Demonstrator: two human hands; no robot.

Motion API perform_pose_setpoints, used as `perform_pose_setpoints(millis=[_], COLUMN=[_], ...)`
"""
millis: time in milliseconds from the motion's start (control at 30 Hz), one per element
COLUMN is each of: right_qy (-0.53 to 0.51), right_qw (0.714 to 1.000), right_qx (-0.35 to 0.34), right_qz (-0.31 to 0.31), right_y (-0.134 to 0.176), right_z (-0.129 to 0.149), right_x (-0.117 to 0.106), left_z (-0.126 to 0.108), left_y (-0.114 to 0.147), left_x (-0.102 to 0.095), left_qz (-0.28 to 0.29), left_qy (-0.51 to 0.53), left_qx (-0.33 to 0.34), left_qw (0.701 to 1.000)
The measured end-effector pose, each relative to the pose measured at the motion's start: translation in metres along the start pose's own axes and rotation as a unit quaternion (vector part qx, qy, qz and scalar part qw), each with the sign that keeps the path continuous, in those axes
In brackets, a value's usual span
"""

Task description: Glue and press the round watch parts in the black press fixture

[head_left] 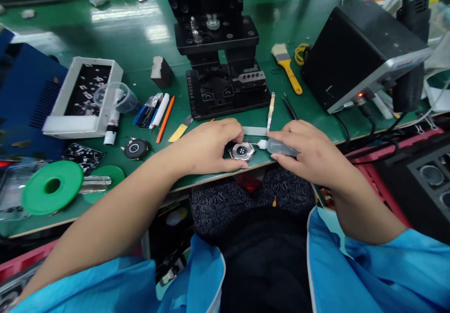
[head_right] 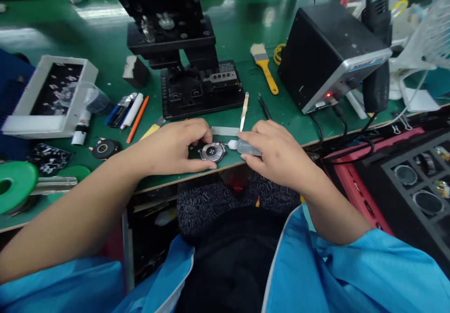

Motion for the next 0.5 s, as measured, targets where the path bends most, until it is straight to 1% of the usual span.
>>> perform_pose_setpoints(millis=[200,500], right_qy=[-0.008,-0.01], right_qw=[1.0,1.0], right_qx=[-0.007,-0.012], right_qz=[0.022,0.025], right_y=[-0.002,-0.001], right_z=[-0.001,-0.003], right_x=[-0.007,-0.015], left_z=[0.0,-0.002], left_y=[-0.001,-0.003], left_x=[0.001,0.0], left_qz=[0.003,0.012], left_qy=[-0.003,-0.009], left_qx=[-0.009,-0.029], left_qw=[1.0,0.999])
Point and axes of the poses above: each hand's wrist, its own y-axis away from the middle knuckle, its own x-axis out of the palm, z = x × y, the point moved 4 cm from there along -y, towards the middle knuckle, and after that the axes turned 4 degrees about -z, right-handed, at the moved point
